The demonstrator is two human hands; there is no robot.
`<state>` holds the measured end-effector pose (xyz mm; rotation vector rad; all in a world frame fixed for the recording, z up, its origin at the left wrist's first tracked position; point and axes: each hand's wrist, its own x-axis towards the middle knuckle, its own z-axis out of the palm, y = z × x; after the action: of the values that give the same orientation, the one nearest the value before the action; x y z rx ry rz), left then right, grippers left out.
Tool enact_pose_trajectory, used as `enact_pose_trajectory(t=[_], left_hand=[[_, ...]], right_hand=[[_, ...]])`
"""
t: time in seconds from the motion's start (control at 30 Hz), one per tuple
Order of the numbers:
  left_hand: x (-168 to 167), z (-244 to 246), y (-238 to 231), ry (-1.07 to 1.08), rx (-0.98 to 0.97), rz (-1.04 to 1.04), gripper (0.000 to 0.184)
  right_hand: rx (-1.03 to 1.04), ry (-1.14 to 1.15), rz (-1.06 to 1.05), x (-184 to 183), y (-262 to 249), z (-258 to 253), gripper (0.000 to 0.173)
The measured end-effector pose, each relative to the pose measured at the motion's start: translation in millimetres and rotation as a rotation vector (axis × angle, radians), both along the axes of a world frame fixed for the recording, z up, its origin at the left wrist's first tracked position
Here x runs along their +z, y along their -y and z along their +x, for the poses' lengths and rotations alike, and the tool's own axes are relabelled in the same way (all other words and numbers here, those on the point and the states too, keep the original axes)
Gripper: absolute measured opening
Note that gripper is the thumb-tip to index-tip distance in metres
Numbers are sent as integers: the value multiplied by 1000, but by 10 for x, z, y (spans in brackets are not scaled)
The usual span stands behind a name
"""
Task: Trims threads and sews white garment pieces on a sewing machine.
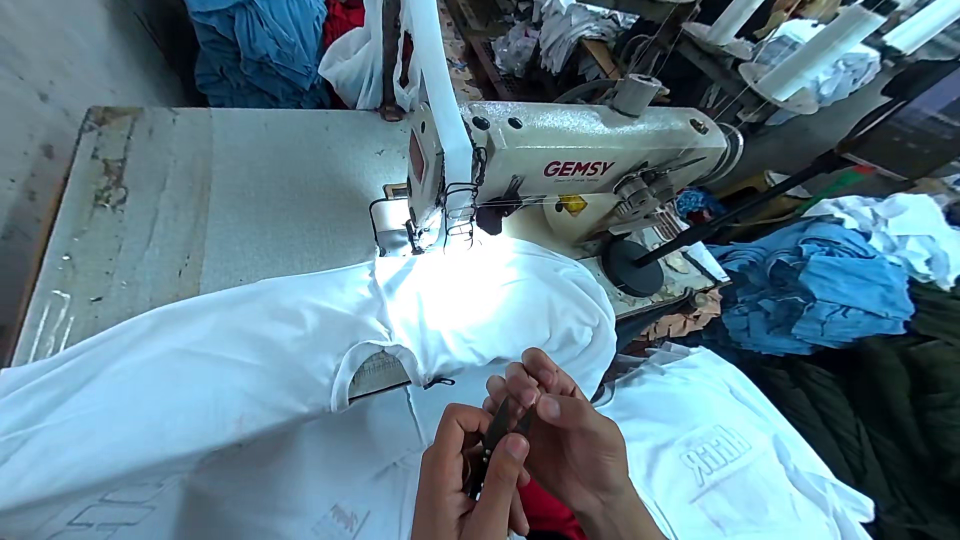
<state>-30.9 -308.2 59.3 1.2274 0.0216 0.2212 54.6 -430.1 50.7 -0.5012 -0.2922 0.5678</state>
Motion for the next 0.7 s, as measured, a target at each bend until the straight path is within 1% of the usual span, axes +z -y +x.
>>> enact_pose_trajectory(t=[0.4,0.53,0.7], left_hand=[[39,7,-28,-21,-27,-24,14],[73,8,-49,-76,-68,-78,13],[93,12,-61,-147,-114,-196,11]], right_hand=[[9,5,-1,9,-1,6,9],[7,-11,3,4,-1,7,8],[-1,-4,11,-7,0,10,8]])
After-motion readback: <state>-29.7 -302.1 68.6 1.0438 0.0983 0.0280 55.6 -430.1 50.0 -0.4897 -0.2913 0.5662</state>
